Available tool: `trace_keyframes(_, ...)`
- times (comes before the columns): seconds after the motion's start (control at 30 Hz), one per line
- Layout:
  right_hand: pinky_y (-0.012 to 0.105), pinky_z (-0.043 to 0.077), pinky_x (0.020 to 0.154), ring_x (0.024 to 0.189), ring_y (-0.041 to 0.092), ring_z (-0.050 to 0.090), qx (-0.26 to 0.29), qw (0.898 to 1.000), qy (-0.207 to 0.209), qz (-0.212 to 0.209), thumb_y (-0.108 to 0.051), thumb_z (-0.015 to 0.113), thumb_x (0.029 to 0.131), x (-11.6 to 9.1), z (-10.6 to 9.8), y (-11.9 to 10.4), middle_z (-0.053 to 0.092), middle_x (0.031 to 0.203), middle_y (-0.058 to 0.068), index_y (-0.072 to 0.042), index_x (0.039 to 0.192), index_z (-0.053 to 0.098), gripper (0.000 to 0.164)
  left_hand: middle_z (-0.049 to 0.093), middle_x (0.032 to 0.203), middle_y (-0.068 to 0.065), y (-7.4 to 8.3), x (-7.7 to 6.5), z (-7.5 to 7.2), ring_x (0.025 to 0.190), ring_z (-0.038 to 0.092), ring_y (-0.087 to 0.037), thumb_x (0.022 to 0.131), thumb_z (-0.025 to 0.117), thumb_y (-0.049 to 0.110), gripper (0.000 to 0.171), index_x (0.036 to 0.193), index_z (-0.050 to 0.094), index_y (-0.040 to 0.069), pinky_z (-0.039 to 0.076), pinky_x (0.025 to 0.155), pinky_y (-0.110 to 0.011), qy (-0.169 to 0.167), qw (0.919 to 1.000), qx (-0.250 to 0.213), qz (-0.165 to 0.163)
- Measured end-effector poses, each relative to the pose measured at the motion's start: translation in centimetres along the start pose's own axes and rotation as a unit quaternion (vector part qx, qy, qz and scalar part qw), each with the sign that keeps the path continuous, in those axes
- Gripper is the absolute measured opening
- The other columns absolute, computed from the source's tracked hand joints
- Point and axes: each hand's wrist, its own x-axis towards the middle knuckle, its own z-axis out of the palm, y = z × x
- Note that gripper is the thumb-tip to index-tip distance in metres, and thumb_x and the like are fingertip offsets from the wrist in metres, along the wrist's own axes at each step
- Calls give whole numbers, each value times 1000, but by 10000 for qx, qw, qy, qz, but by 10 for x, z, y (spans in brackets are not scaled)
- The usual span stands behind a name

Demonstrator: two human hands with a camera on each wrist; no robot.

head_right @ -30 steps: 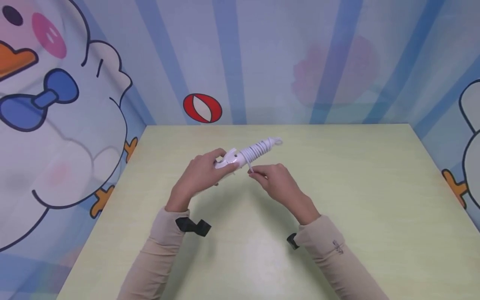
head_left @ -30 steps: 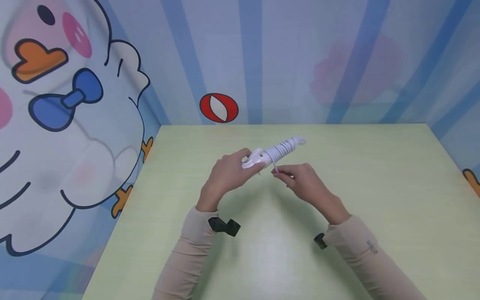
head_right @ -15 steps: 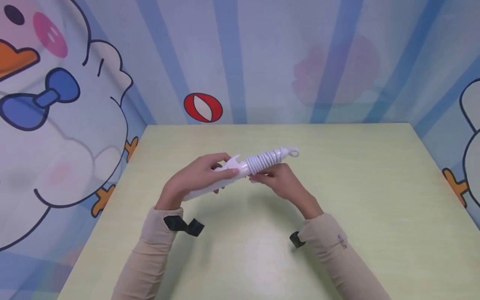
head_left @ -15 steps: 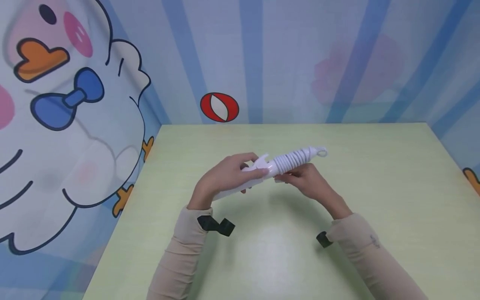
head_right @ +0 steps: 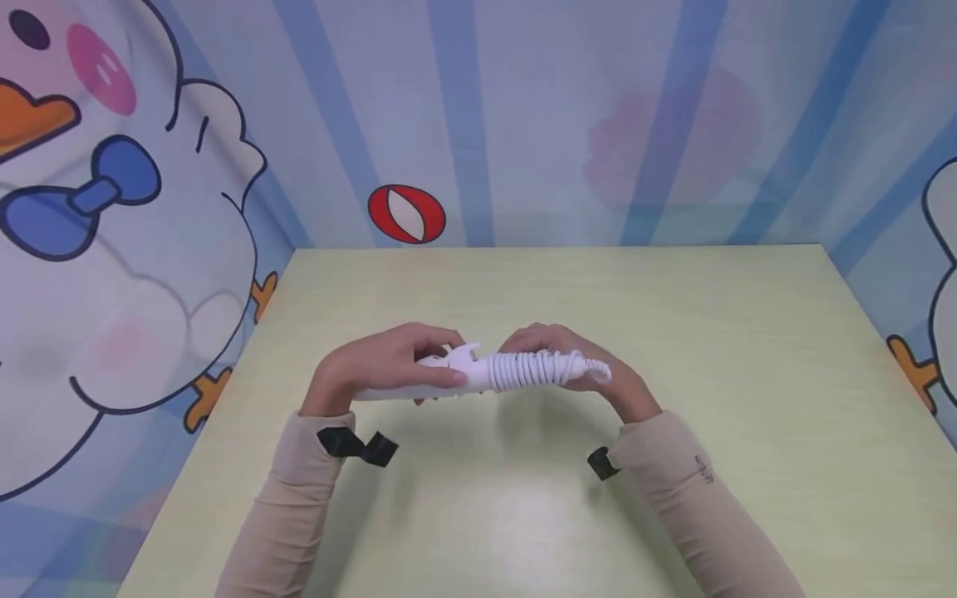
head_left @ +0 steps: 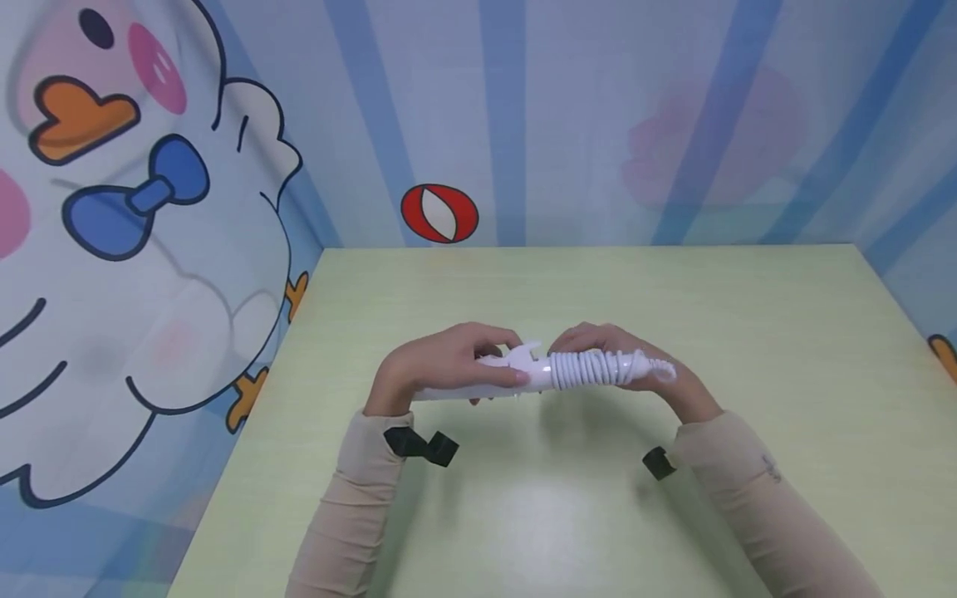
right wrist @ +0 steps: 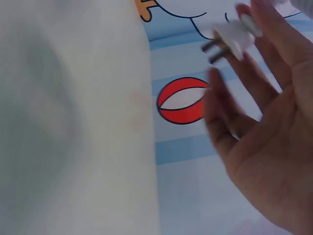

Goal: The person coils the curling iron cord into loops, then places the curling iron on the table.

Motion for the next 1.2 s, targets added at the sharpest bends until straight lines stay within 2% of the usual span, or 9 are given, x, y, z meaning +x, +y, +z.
trace_keyframes(0.1, 31, 48, 86, 101, 14, 59, 315, 9935, -616, 906, -15, 70, 86, 3, -10, -3, 67, 114, 3, -14, 108, 72, 22, 63, 98, -3, 3, 1, 2, 77, 61, -22, 87, 66, 40, 27, 109, 62, 25, 55, 59, -39, -259, 9996, 59, 22)
trace_keyframes(0.2, 34, 49, 86, 101, 15, 59, -190, 9826, -1032, 1534, -19, 69, 86, 6, -19, -3, 67, 113, -4, -25, 105, 73, 20, 62, 97, 0, 5, 2, 7, 78, 60, -19, 86, 67, 42, 25, 107, 62, 27, 54, 59, -36, -301, 9990, 325, 80)
trace_keyframes(0.3, 40, 48, 89, 104, 18, 59, -896, 9767, -1298, 1458, -13, 67, 87, 9, -25, -4, 68, 111, -6, -27, 102, 73, 21, 61, 92, 4, 6, 6, 13, 77, 59, -15, 86, 67, 44, 23, 103, 62, 29, 52, 61, -30, -213, 9963, 804, 225)
trace_keyframes(0.43, 43, 48, 93, 106, 17, 59, -1622, 9686, -1454, 1202, -11, 71, 85, 12, -25, -4, 68, 105, -9, -27, 98, 73, 20, 60, 86, 8, 4, 14, 23, 76, 56, -11, 85, 66, 47, 24, 101, 61, 30, 47, 64, -26, -122, 9868, 1591, 292)
trace_keyframes(0.6, 37, 48, 83, 92, 13, 56, -2466, 9558, -1255, 1000, -13, 76, 81, 14, -15, 4, 69, 96, -10, -23, 94, 74, 16, 60, 86, 10, -5, 26, 34, 75, 55, -9, 86, 65, 48, 27, 104, 60, 29, 45, 64, -25, -104, 9771, 2123, -74)
trace_keyframes(0.73, 32, 46, 76, 85, 12, 52, -2958, 9455, -1061, 847, -14, 78, 79, 12, -5, 16, 69, 92, -9, -21, 91, 75, 15, 60, 85, 9, -20, 34, 42, 74, 54, -10, 87, 64, 49, 28, 105, 60, 29, 43, 63, -25, -107, 9738, 2247, -328)
trace_keyframes(0.87, 32, 45, 74, 81, 12, 53, -3216, 9389, -977, 744, -15, 78, 79, 10, 2, 28, 70, 90, -7, -19, 91, 75, 13, 59, 86, 9, -36, 42, 48, 74, 52, -10, 87, 63, 49, 28, 106, 60, 29, 42, 63, -25, -70, 9730, 2269, -421)
trace_keyframes(1.03, 33, 46, 75, 82, 13, 56, -3359, 9354, -903, 640, -17, 76, 80, 7, 8, 46, 70, 90, -6, -17, 92, 75, 12, 58, 87, 8, -52, 50, 51, 75, 52, -9, 88, 63, 49, 27, 105, 59, 28, 40, 64, -24, 9, 9722, 2303, -430)
trace_keyframes(1.2, 36, 48, 77, 84, 15, 59, -3356, 9369, -779, 588, -17, 75, 82, 7, 10, 59, 70, 91, -3, -15, 93, 74, 11, 58, 90, 7, -63, 56, 53, 78, 52, -10, 88, 63, 48, 29, 108, 59, 27, 41, 67, -24, 182, 9705, 2364, -440)
